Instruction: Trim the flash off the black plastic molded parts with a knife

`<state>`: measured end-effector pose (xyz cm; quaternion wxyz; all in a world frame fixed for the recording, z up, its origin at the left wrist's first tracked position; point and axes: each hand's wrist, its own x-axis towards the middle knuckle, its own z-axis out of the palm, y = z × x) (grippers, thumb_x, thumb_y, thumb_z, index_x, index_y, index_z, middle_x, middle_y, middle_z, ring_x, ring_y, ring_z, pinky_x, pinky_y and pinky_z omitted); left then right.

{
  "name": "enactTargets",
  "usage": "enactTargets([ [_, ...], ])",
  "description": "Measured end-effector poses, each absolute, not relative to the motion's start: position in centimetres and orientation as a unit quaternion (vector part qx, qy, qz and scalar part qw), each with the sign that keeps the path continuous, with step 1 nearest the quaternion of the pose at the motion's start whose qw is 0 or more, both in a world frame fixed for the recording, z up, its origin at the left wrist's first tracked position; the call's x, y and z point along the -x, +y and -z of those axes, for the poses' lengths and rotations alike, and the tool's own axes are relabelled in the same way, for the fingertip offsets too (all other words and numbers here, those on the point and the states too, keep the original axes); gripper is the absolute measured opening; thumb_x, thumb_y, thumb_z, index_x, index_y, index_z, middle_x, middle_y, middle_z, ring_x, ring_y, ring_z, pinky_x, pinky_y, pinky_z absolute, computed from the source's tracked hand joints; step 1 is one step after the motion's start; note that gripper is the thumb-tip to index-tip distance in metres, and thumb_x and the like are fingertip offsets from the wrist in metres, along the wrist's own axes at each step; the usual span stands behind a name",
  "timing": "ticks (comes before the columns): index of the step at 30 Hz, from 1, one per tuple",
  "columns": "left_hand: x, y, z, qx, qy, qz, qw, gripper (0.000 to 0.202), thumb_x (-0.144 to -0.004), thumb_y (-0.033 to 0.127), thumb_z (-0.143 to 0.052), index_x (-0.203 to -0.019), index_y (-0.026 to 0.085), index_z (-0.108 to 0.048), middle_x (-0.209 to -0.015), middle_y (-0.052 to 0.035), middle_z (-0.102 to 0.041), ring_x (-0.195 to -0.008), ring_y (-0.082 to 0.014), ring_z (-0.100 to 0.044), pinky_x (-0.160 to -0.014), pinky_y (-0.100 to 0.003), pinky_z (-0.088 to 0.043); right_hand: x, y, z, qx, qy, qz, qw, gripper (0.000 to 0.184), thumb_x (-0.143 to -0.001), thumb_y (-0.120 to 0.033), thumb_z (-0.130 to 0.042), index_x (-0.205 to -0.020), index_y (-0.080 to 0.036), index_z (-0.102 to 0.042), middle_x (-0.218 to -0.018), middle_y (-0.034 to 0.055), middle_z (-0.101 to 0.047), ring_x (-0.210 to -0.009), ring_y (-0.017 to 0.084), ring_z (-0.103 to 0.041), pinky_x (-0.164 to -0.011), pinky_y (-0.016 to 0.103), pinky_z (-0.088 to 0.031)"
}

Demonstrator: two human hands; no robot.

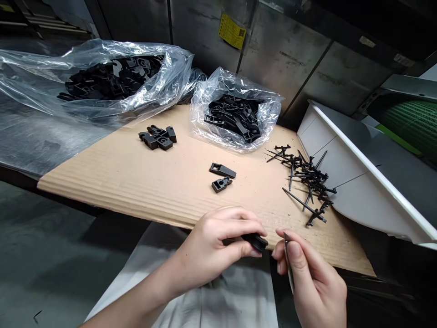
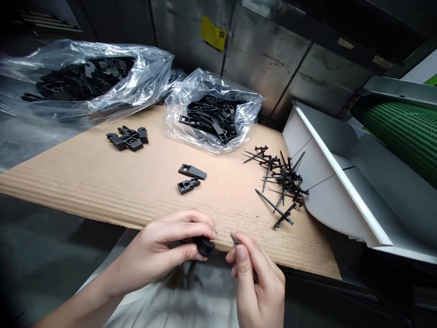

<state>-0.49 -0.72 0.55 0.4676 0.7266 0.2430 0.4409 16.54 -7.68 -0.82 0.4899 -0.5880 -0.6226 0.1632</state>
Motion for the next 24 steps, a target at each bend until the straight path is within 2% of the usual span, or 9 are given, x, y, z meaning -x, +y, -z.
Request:
enactTargets([
  [3,0.3,-0.9,0.3,-0.744,0.239,-0.482,0.397,0.026,-0.074,-0.004,-0.053,-0.089,0.013,-0.066,-0.091,-0.0075,-0.065,-0.086,-0.0155,-0.062,-0.077,-0.023,-0.050,-16.1,-8.3,1.1,0.604,-0.575,-0.221,0.506,0.017,-0.085,-0.020,-0.050,-0.092,-0.019,-0.065,-0.061,-0.0007,-0.061,-0.040,0.008,-0.051,-0.040,0.019,-0.045],
  [8,-0.2,-1.0,1.9,-0.777,0.199,-0.535,0.265,0.026,-0.077,-0.006,-0.049,-0.093,0.010,-0.063,-0.091,-0.0113,-0.065,-0.093,-0.0184,-0.059,-0.084,-0.030,-0.049,-14.9,-8.7,1.2,0.620,-0.568,-0.192,0.507,0.013,-0.082,-0.021,-0.053,-0.082,-0.019,-0.066,-0.059,-0.0010,-0.059,-0.038,0.007,-0.046,-0.038,0.019,-0.041],
  [16,-0.3,-0.6,1.8,-0.792,0.174,-0.534,0.241,0.023,-0.075,-0.007,-0.052,-0.091,0.005,-0.064,-0.090,-0.0131,-0.067,-0.093,-0.0197,-0.058,-0.086,-0.031,-0.049,-15.7,-8.2,0.8,0.584,-0.687,-0.138,0.411,0.015,-0.084,-0.013,-0.048,-0.084,-0.017,-0.062,-0.057,-0.0019,-0.056,-0.039,0.007,-0.047,-0.039,0.018,-0.041],
  [20,-0.3,-0.6,1.9,-0.798,0.167,-0.532,0.228,0.022,-0.075,-0.006,-0.052,-0.090,0.005,-0.065,-0.089,-0.0132,-0.068,-0.092,-0.0197,-0.059,-0.086,-0.032,-0.049,-15.9,-7.9,0.5,0.569,-0.701,-0.146,0.403,0.016,-0.084,-0.012,-0.048,-0.084,-0.019,-0.062,-0.058,-0.0026,-0.055,-0.041,0.007,-0.049,-0.041,0.016,-0.042],
  [24,-0.3,-0.6,1.9,-0.803,0.165,-0.527,0.225,0.023,-0.075,-0.006,-0.051,-0.090,0.004,-0.065,-0.089,-0.0135,-0.068,-0.091,-0.0200,-0.060,-0.085,-0.032,-0.049,-16.2,-7.7,0.2,0.561,-0.715,-0.170,0.380,0.015,-0.084,-0.013,-0.047,-0.076,-0.019,-0.058,-0.058,-0.0018,-0.054,-0.049,0.009,-0.052,-0.047,0.017,-0.043],
])
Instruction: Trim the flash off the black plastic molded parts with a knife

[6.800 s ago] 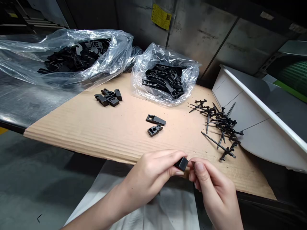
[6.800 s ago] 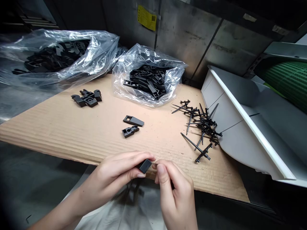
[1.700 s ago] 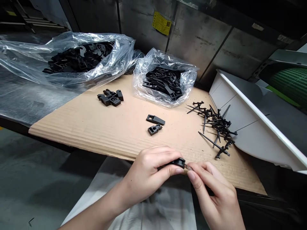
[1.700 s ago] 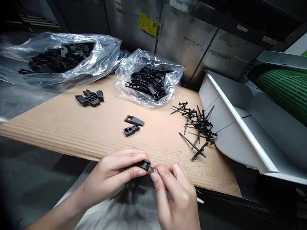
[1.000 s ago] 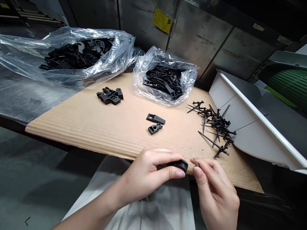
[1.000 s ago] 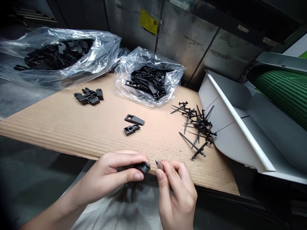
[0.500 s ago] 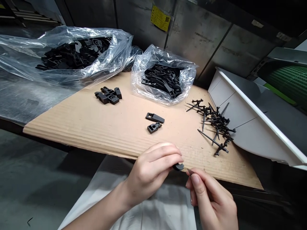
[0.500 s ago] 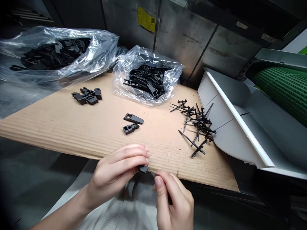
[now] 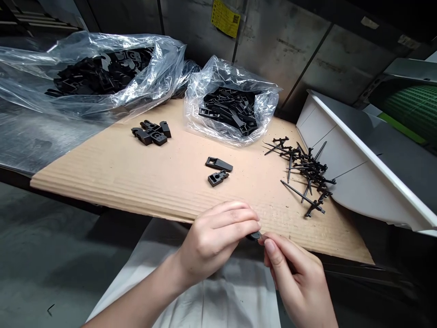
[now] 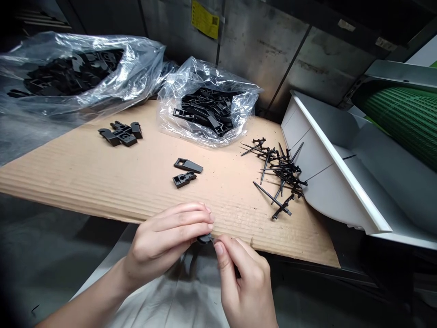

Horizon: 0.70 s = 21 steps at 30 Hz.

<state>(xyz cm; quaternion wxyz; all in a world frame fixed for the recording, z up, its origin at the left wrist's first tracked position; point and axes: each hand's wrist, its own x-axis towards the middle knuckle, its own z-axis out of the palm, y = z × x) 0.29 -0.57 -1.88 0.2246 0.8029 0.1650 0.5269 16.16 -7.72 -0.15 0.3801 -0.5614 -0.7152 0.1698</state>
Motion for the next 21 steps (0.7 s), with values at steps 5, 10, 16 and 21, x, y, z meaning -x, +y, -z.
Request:
enactTargets([
  [5,-0.4,-0.5,1.9,-0.804,0.152,-0.529,0.227,0.021,-0.077,-0.004,-0.051,-0.089,0.004,-0.065,-0.087,-0.0139,-0.069,-0.090,-0.0190,-0.062,-0.086,-0.030,-0.049,-17.0,-7.0,-0.7,0.583,-0.682,-0.306,0.320,0.020,-0.088,-0.025,-0.044,-0.074,-0.019,-0.058,-0.055,-0.0030,-0.048,-0.045,0.008,-0.045,-0.042,0.017,-0.036],
  [10,-0.3,-0.4,2.1,-0.807,0.151,-0.519,0.235,0.020,-0.079,-0.002,-0.051,-0.092,0.006,-0.065,-0.092,-0.0142,-0.069,-0.091,-0.0183,-0.063,-0.092,-0.032,-0.047,-17.5,-6.1,-2.0,0.495,-0.656,-0.529,0.210,0.030,-0.086,-0.034,-0.047,-0.067,-0.017,-0.061,-0.053,-0.0034,-0.049,-0.045,0.006,-0.041,-0.043,0.017,-0.033],
  [16,-0.2,-0.5,2.0,-0.814,0.161,-0.506,0.237,0.021,-0.081,0.000,-0.050,-0.093,0.008,-0.065,-0.093,-0.0126,-0.070,-0.091,-0.0176,-0.064,-0.093,-0.032,-0.046,-17.5,-7.4,-1.8,0.523,-0.560,-0.554,0.326,0.021,-0.079,-0.038,-0.057,-0.076,-0.020,-0.067,-0.061,-0.0019,-0.054,-0.046,0.006,-0.042,-0.043,0.017,-0.035],
  [21,0.0,-0.8,1.4,-0.804,0.206,-0.478,0.287,0.020,-0.083,0.012,-0.054,-0.102,0.013,-0.062,-0.093,-0.0082,-0.070,-0.088,-0.0164,-0.065,-0.083,-0.024,-0.049,-16.7,-8.5,0.0,0.548,-0.609,-0.360,0.447,0.010,-0.079,-0.022,-0.058,-0.082,-0.024,-0.066,-0.068,-0.0012,-0.058,-0.052,0.008,-0.050,-0.047,0.017,-0.041],
])
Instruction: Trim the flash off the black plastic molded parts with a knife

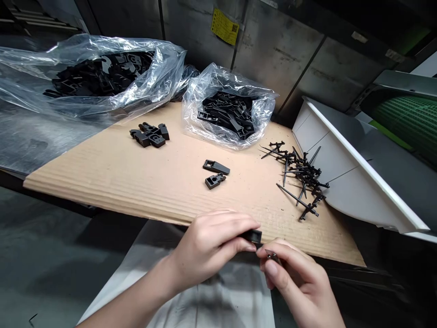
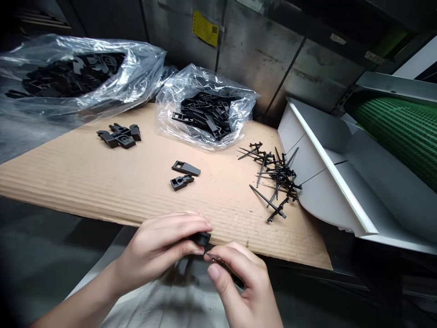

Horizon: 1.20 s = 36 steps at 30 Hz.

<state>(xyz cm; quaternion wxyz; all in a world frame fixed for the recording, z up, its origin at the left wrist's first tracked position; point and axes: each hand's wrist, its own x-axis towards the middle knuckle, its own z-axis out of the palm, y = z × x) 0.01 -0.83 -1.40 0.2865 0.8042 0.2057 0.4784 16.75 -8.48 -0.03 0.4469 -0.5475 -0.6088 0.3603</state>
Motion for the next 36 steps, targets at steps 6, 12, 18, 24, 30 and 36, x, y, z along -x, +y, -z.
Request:
enactTargets([
  [6,0.3,-1.1,-0.3,-0.771,0.307,-0.384,0.405,0.030,-0.092,0.021,-0.036,-0.086,0.014,-0.064,-0.067,-0.0007,-0.065,-0.063,-0.0110,-0.061,-0.061,-0.017,-0.046,-16.3,-8.3,1.5,0.529,-0.704,-0.099,0.464,0.028,-0.080,-0.004,-0.052,-0.100,-0.020,-0.062,-0.080,0.0036,-0.064,-0.073,0.013,-0.061,-0.065,0.022,-0.048],
  [12,0.1,-1.1,-0.6,-0.769,0.325,-0.376,0.403,0.034,-0.092,0.022,-0.034,-0.078,0.011,-0.063,-0.064,-0.0010,-0.062,-0.060,-0.0110,-0.058,-0.059,-0.018,-0.042,-16.3,-7.6,0.8,0.490,-0.772,0.001,0.404,0.028,-0.078,-0.001,-0.054,-0.103,-0.013,-0.059,-0.081,0.0069,-0.065,-0.071,0.013,-0.062,-0.065,0.022,-0.050],
  [18,0.1,-1.3,-0.2,-0.768,0.314,-0.398,0.391,0.030,-0.092,0.020,-0.036,-0.082,0.011,-0.064,-0.073,-0.0024,-0.065,-0.068,-0.0113,-0.060,-0.065,-0.017,-0.043,-15.9,-7.3,1.0,0.501,-0.769,-0.012,0.395,0.027,-0.080,-0.001,-0.052,-0.104,-0.012,-0.058,-0.082,0.0077,-0.064,-0.074,0.014,-0.063,-0.068,0.021,-0.050],
  [24,0.1,-1.2,0.0,-0.778,0.298,-0.400,0.382,0.031,-0.092,0.017,-0.035,-0.081,0.011,-0.063,-0.075,-0.0029,-0.065,-0.071,-0.0111,-0.060,-0.067,-0.016,-0.043,-16.5,-6.6,-0.3,0.514,-0.740,-0.214,0.376,0.021,-0.084,-0.012,-0.049,-0.097,-0.020,-0.063,-0.064,-0.0014,-0.058,-0.054,0.009,-0.057,-0.054,0.017,-0.047],
  [30,0.0,-1.2,0.0,-0.773,0.310,-0.405,0.378,0.030,-0.092,0.018,-0.035,-0.081,0.010,-0.062,-0.075,-0.0038,-0.065,-0.071,-0.0120,-0.060,-0.066,-0.018,-0.044,-16.5,-6.7,-2.1,0.479,-0.760,-0.363,0.247,0.019,-0.085,-0.021,-0.050,-0.080,-0.019,-0.068,-0.059,-0.0007,-0.057,-0.055,0.010,-0.055,-0.049,0.018,-0.042],
  [36,-0.1,-1.3,-0.1,-0.772,0.317,-0.393,0.387,0.032,-0.092,0.020,-0.034,-0.080,0.012,-0.062,-0.073,-0.0032,-0.065,-0.070,-0.0127,-0.060,-0.065,-0.019,-0.044,-15.9,-7.4,-0.9,0.528,-0.710,-0.185,0.427,0.018,-0.078,-0.016,-0.060,-0.094,-0.024,-0.060,-0.068,-0.0022,-0.062,-0.056,0.010,-0.059,-0.048,0.017,-0.047],
])
